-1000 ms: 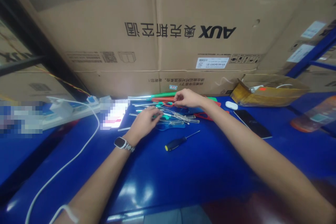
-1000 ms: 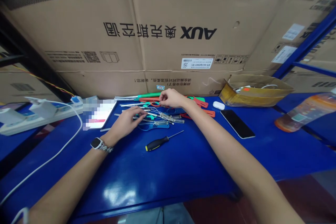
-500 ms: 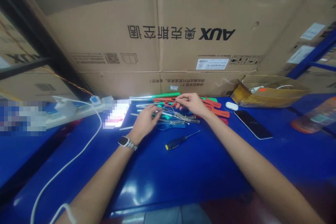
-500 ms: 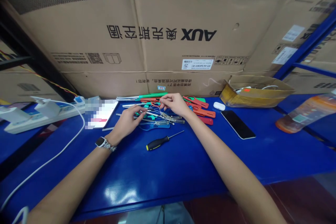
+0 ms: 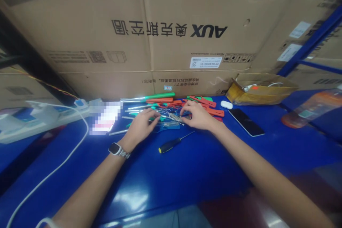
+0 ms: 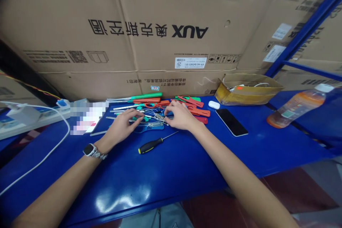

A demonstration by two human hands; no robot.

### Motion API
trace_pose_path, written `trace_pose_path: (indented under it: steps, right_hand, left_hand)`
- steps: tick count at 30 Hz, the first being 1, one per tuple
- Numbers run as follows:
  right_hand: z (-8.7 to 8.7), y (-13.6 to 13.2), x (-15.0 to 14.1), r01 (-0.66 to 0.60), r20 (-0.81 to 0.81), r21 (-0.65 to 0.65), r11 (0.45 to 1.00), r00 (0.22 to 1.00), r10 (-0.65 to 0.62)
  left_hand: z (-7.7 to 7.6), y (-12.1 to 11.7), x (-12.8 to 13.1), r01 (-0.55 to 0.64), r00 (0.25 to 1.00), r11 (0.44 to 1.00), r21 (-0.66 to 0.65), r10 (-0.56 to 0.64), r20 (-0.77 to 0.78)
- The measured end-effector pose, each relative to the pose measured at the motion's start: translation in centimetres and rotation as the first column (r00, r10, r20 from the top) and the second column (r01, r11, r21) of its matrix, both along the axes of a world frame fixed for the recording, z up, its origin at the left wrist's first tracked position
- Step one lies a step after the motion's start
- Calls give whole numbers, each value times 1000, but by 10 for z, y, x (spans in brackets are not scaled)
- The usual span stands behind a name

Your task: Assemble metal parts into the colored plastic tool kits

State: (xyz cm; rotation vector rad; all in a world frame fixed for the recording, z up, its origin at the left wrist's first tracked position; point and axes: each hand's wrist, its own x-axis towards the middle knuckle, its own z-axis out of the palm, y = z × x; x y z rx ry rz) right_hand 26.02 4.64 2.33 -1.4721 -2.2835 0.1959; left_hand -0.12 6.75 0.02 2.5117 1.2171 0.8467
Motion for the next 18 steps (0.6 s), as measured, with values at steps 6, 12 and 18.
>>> trace_pose_path:
  steps: [6, 12, 18]
  right_hand:
    - [-7, -17, -2, -4, 183, -25, 1000, 983, 8]
    - [-8, -7, 0, -8, -66, -144, 990, 998, -1]
    - [-4, 2, 5, -122, -465, -328, 937, 884, -48]
  left_hand:
    - [1, -6, 17, 49, 999, 999, 6, -49, 0]
    - [2, -7, 10, 28, 999, 1000, -1, -28, 19]
    - [4, -8, 4, 17, 999, 1000, -2, -17, 41]
